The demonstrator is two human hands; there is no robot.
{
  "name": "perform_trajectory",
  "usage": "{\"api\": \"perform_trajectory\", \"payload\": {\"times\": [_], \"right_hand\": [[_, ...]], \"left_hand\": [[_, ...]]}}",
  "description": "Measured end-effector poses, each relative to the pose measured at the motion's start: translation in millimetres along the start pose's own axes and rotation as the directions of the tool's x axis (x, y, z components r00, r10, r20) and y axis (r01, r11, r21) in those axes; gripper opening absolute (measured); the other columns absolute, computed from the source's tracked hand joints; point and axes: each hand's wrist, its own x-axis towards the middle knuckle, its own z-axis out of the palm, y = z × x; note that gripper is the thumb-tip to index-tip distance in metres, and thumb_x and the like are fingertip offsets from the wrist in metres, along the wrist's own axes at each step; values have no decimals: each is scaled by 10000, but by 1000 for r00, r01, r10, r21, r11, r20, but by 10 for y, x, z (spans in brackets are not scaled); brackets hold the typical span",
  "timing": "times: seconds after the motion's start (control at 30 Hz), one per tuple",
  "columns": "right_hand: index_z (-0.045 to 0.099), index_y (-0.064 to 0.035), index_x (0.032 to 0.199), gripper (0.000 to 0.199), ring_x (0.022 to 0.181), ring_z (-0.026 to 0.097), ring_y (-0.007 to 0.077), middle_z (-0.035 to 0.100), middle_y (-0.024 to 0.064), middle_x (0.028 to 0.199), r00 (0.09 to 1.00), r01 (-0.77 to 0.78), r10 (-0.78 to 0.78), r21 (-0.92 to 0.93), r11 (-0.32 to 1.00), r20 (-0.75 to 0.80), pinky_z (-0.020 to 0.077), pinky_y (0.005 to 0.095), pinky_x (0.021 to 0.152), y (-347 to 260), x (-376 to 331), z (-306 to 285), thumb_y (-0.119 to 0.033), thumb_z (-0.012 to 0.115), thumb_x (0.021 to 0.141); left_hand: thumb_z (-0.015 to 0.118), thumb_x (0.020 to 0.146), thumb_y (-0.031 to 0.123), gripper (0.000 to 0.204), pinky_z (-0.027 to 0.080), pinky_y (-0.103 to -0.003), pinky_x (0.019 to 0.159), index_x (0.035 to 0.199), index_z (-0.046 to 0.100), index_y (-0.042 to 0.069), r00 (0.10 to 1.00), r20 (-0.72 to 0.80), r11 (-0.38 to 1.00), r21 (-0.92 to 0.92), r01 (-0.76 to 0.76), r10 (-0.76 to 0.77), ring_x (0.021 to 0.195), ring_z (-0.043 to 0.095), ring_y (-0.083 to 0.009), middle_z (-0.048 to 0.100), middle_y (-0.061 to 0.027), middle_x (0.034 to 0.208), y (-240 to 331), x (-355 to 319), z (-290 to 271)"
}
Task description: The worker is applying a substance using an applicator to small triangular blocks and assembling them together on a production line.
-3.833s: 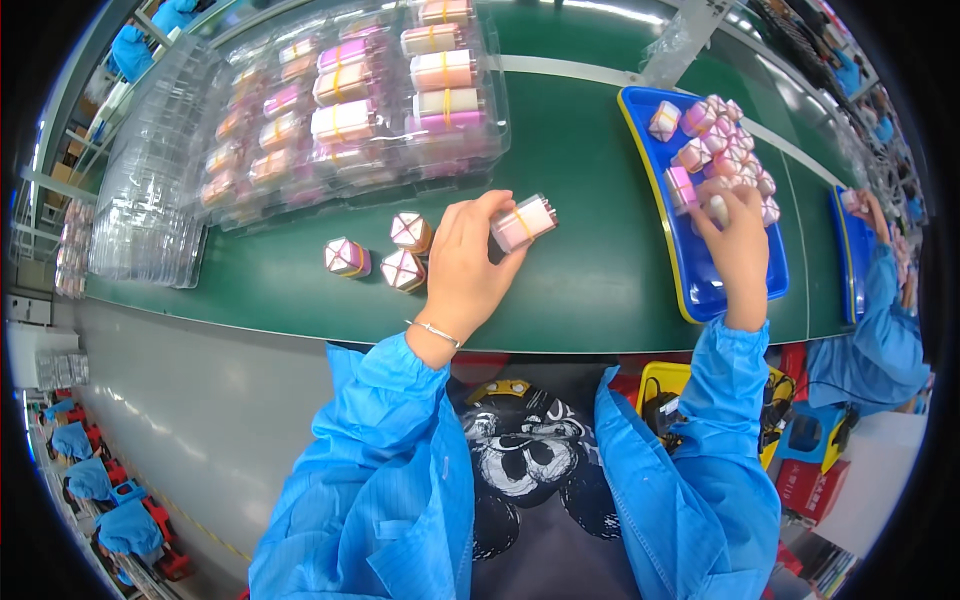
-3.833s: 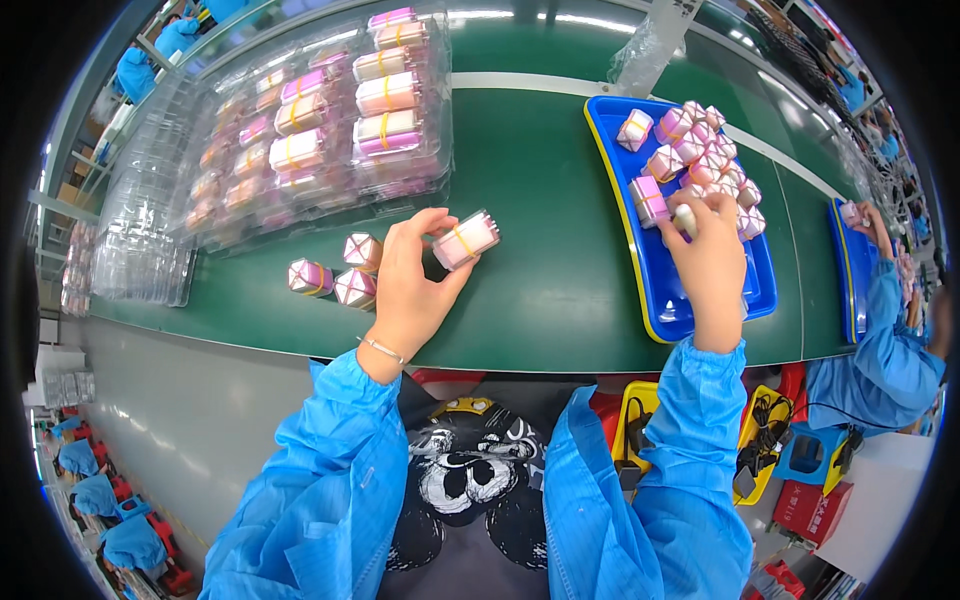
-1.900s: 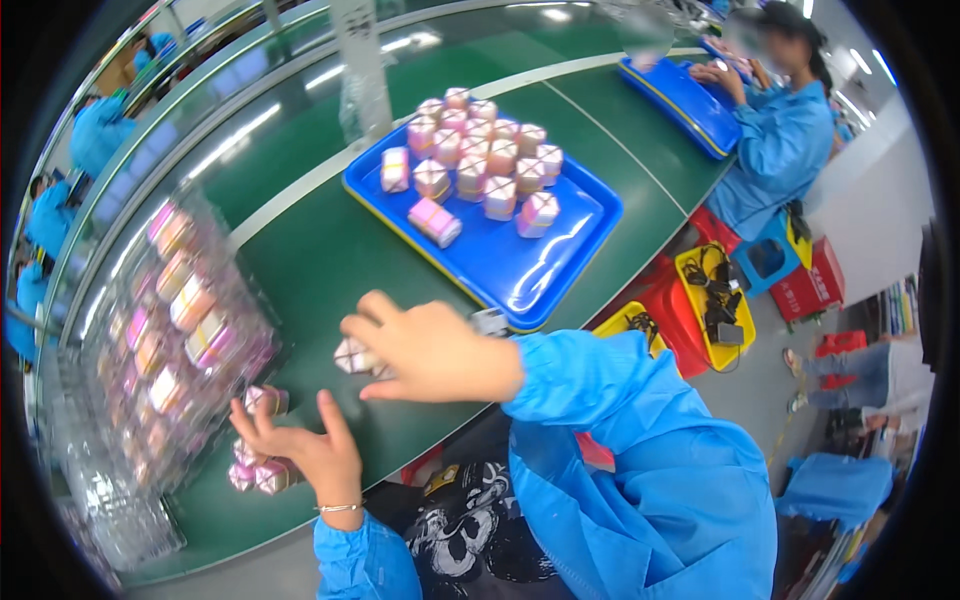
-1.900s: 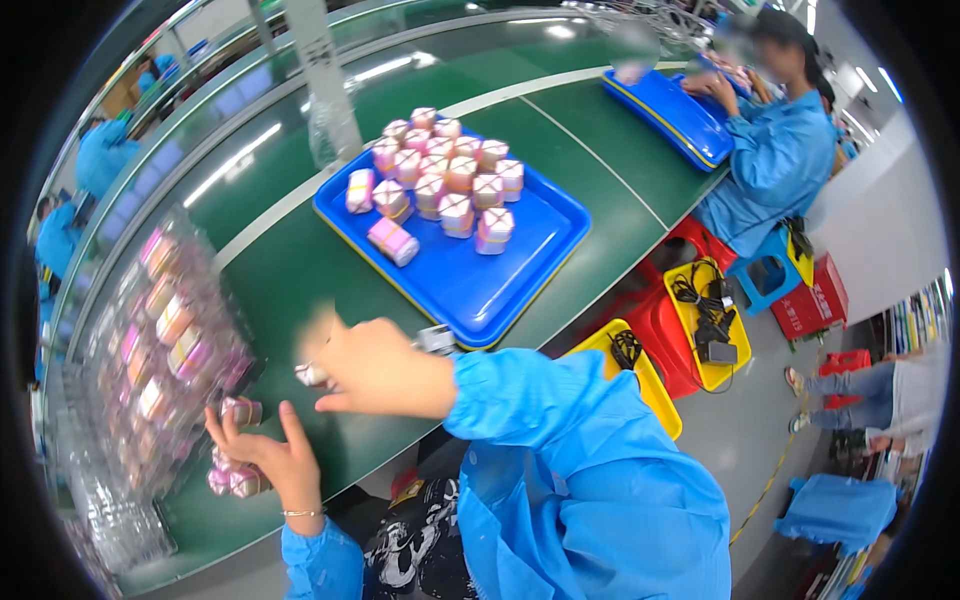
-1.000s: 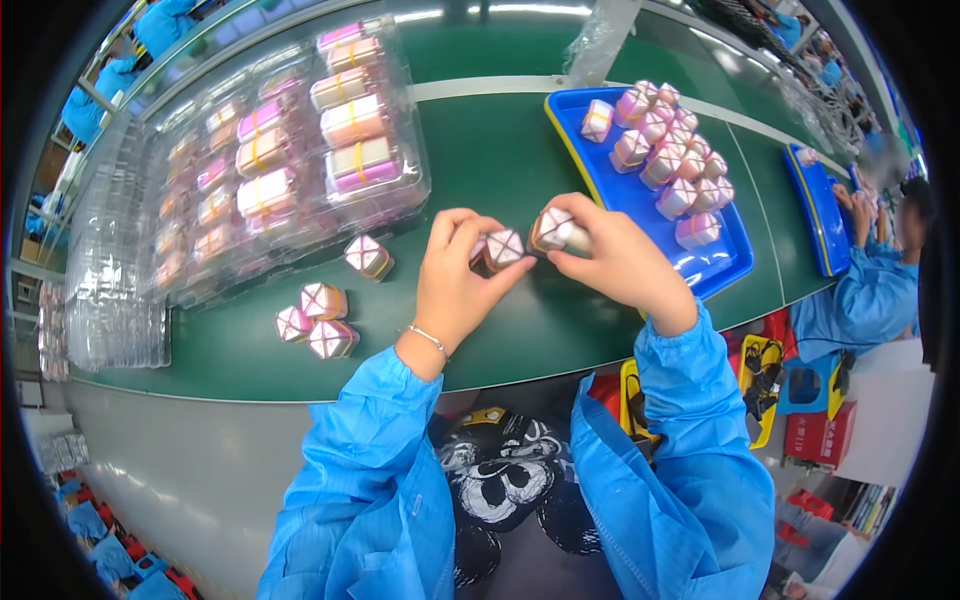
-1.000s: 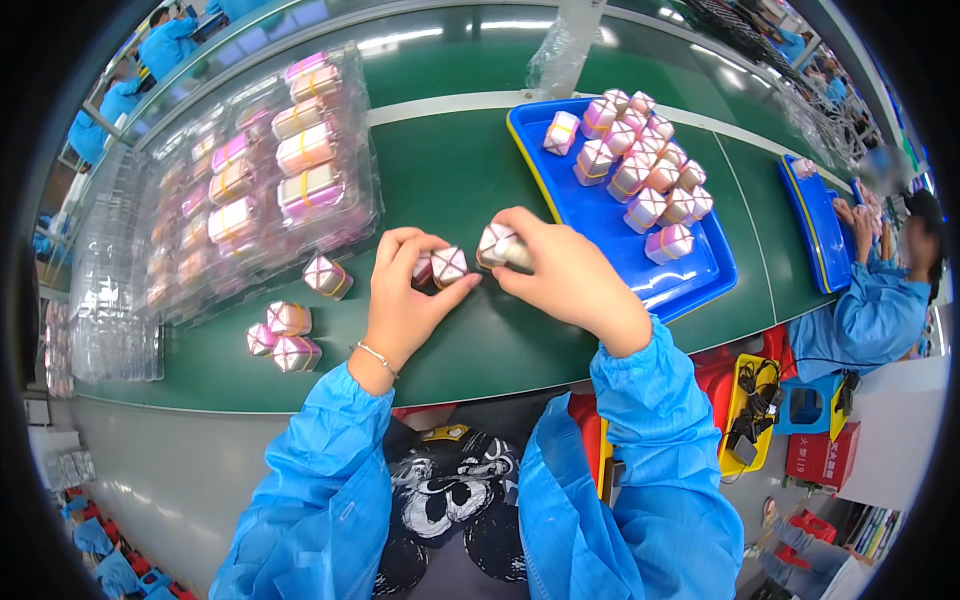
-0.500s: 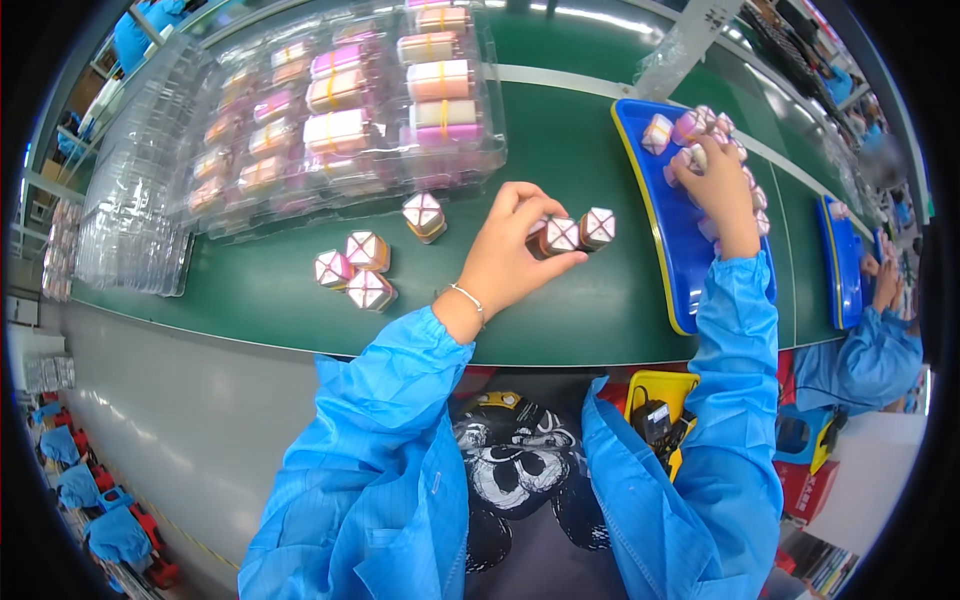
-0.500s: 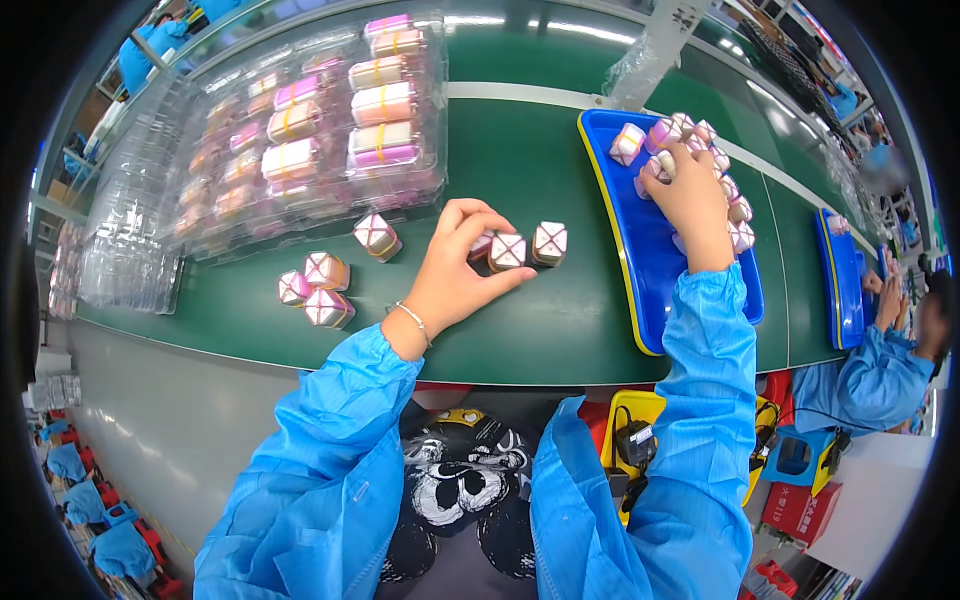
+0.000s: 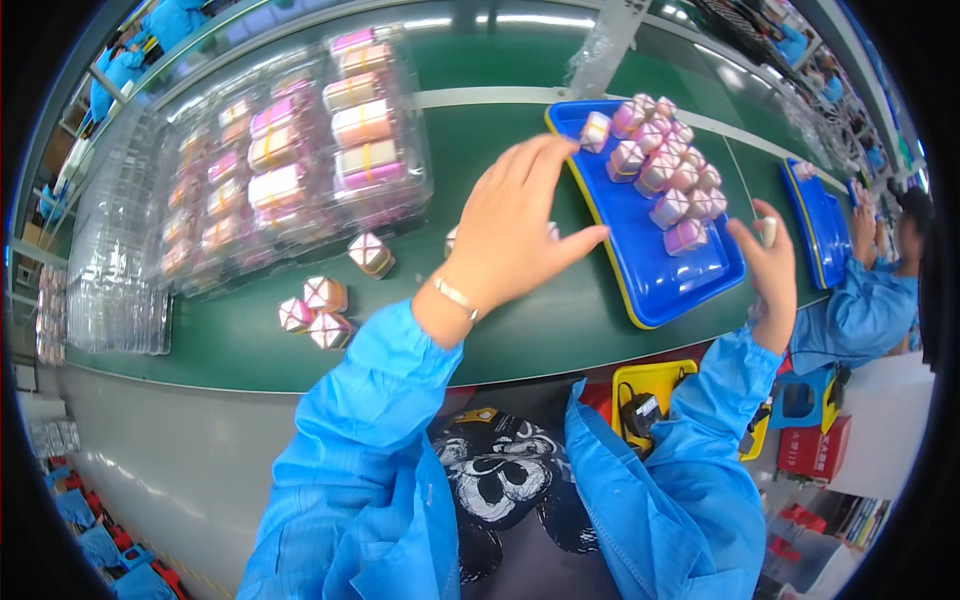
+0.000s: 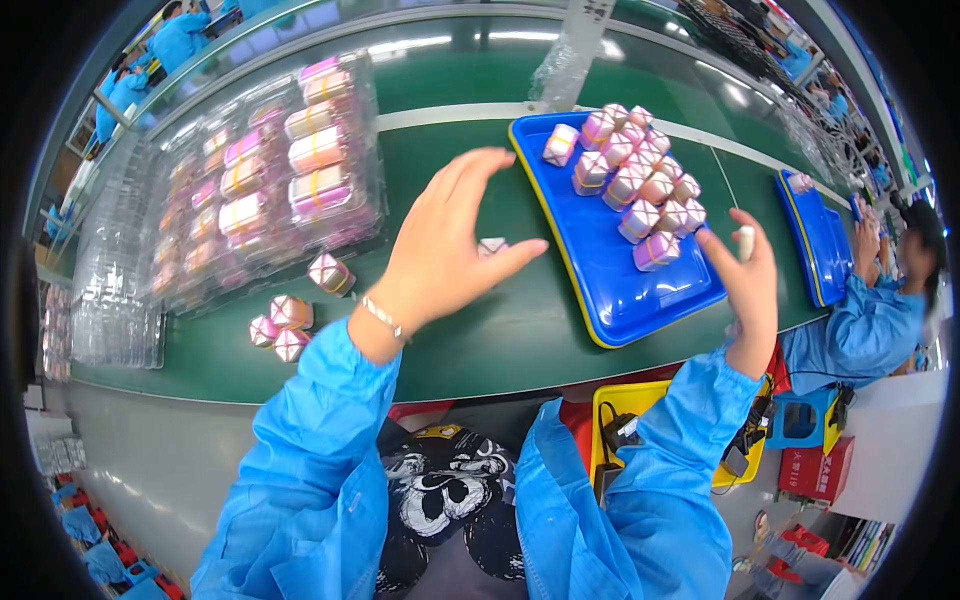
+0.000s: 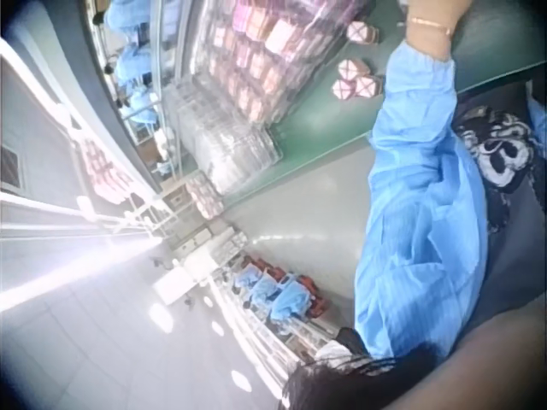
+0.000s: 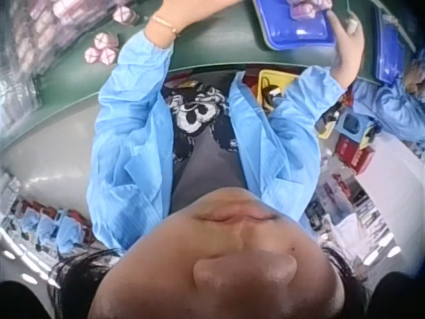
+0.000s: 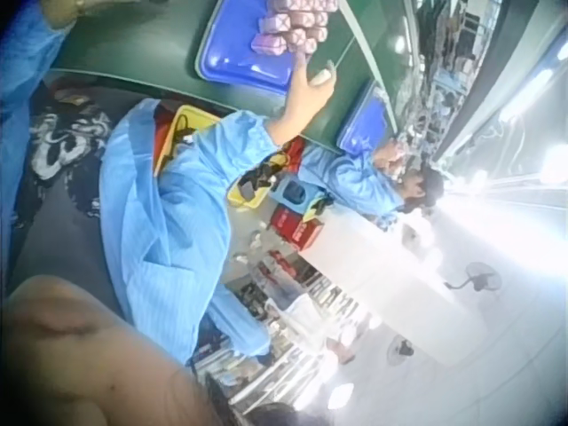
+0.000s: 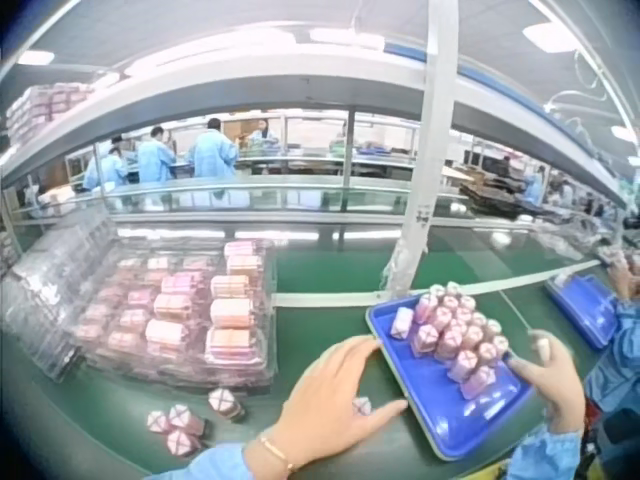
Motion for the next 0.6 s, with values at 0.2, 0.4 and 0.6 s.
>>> {"api": "perform_trajectory", "payload": {"times": [0.2,0.4,0.6], "right_hand": [[406,-14,1416,1009,1257,488,346,498,238,1348,969,165,-184,126,978,164,390,407,1047,283,-95,531,-328,903,596],[356,-86,1453,1056,1057,620,359,567,255,1220,976,146,-136,-48,988,169,524,404,870,181,47,671,-316,903,580],[306,-137,1468,982,663,671,176,654,135,1049,873,-214,-42,459,862,485,525,282,539,122,82,568,-62,844,649]], "left_hand": [[846,559,562,1065,405,-467,1035,1403,381,108,898,436,995,56,-83,50,1265,433,-423,417,-186,1401,-115,1009,755],[849,479,630,1150,429,-500,976,1450,353,266,825,549,918,246,-310,132,1231,475,-409,404,-158,1428,-260,1158,1344],[860,468,595,1122,469,-471,929,1440,384,299,804,550,874,251,-415,224,1185,494,-418,394,-125,1447,-271,1257,1577]]}}
